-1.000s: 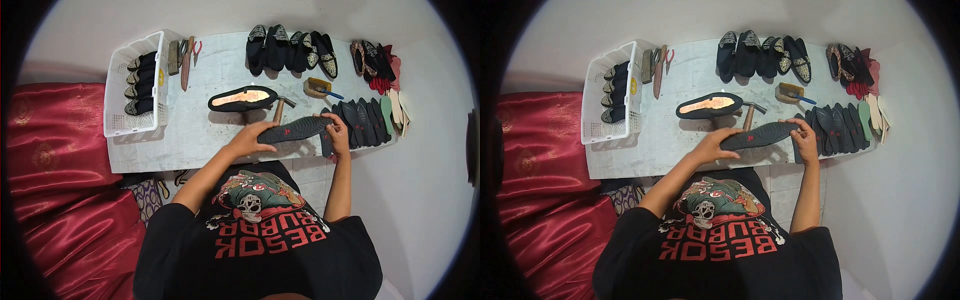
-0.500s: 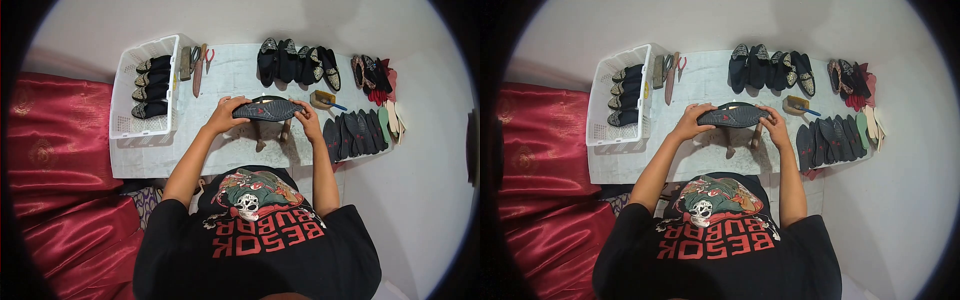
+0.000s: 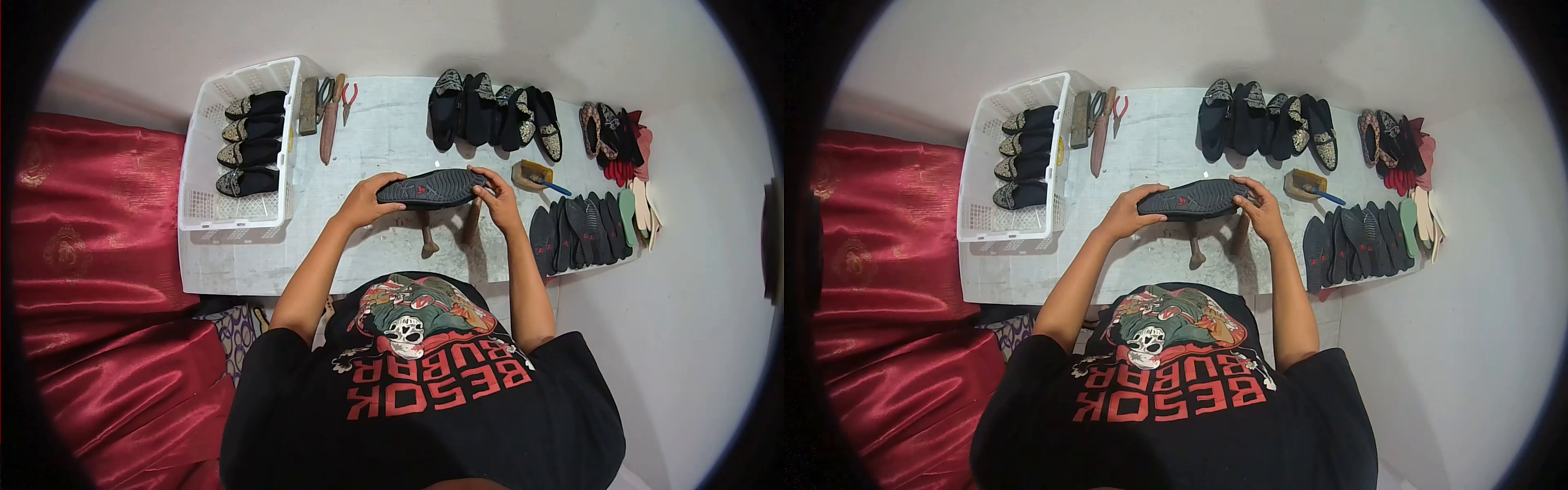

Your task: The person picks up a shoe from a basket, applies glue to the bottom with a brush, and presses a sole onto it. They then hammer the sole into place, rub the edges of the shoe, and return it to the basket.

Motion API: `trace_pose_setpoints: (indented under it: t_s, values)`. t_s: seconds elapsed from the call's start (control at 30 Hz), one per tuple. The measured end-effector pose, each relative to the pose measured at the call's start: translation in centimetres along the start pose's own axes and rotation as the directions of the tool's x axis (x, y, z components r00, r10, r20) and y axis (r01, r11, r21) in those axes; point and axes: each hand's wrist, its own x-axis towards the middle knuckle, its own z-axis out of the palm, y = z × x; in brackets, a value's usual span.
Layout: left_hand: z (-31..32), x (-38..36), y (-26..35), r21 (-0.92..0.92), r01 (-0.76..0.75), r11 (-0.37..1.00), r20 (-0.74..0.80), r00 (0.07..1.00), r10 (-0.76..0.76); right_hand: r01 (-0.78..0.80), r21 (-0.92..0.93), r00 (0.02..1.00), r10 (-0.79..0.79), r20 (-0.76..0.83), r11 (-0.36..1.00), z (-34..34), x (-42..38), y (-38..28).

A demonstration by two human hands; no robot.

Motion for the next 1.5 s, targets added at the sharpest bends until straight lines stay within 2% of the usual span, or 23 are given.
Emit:
trace_pose_setpoints:
  t_s: [0.07,0.17,0.23,0.4,0.47,0.57,0.67,0.97,1.07,1.17,1.23,1.4,1.5]
  values:
    - [0.0,0.0,0.0,-0.051,0.055,0.997,0.043,0.998,-0.053,-0.004,0.010,1.000,0.004,-0.001,1.000,-0.2,0.0,0.4]
    - [0.2,-0.1,-0.4,-0.038,0.001,0.999,0.010,1.000,-0.001,0.001,-0.008,1.000,-0.001,0.000,1.000,-0.4,0.0,0.6]
    - [0.3,-0.3,-0.7,0.035,-0.075,0.997,-0.038,0.996,0.076,-0.008,-0.049,1.000,0.008,0.007,0.999,-0.4,-0.1,0.3]
    - [0.2,-0.7,-1.0,0.041,-0.067,0.997,-0.044,0.997,0.069,-0.050,-0.102,0.997,0.055,0.045,0.994,-0.7,-0.1,-0.7]
    - [0.1,-0.8,-1.1,0.058,-0.062,0.996,-0.047,0.997,0.065,0.022,-0.195,0.996,-0.004,0.094,0.981,-0.8,0.0,-1.3]
    - [-0.1,-1.0,-1.2,0.125,-0.033,0.992,-0.041,0.998,0.039,0.035,-0.209,0.990,-0.006,0.137,0.977,-0.8,-0.1,-1.9]
    - [-0.4,-0.9,-0.9,0.181,-0.038,0.983,-0.037,0.998,0.046,0.008,-0.110,0.993,0.005,0.121,0.994,-0.7,-0.2,-1.3]
    - [-0.4,-0.5,-0.7,0.138,-0.070,0.988,-0.035,0.996,0.076,-0.034,0.007,0.996,0.033,0.085,0.999,-2.0,0.0,0.1]
    - [-0.3,-0.5,-1.0,0.114,-0.074,0.991,-0.042,0.996,0.079,-0.071,-0.008,0.996,0.071,0.057,0.997,-2.4,-0.2,0.8]
    - [-0.1,-0.6,-1.1,0.130,-0.105,0.986,-0.065,0.991,0.114,-0.037,-0.032,0.998,0.039,0.053,0.999,-2.5,-0.4,1.2]
    - [-0.1,-0.6,-1.1,0.100,-0.118,0.988,-0.052,0.991,0.124,-0.042,0.012,0.998,0.041,0.044,0.999,-2.5,-0.5,1.2]
    - [0.1,-0.7,-1.4,0.053,-0.089,0.995,-0.069,0.993,0.092,-0.045,0.036,0.999,0.044,0.028,0.998,-3.3,-0.6,1.4]
    - [0.1,-0.7,-1.4,0.050,-0.075,0.996,-0.069,0.995,0.078,-0.107,0.018,0.994,0.106,0.033,0.994,-3.7,-0.5,1.3]
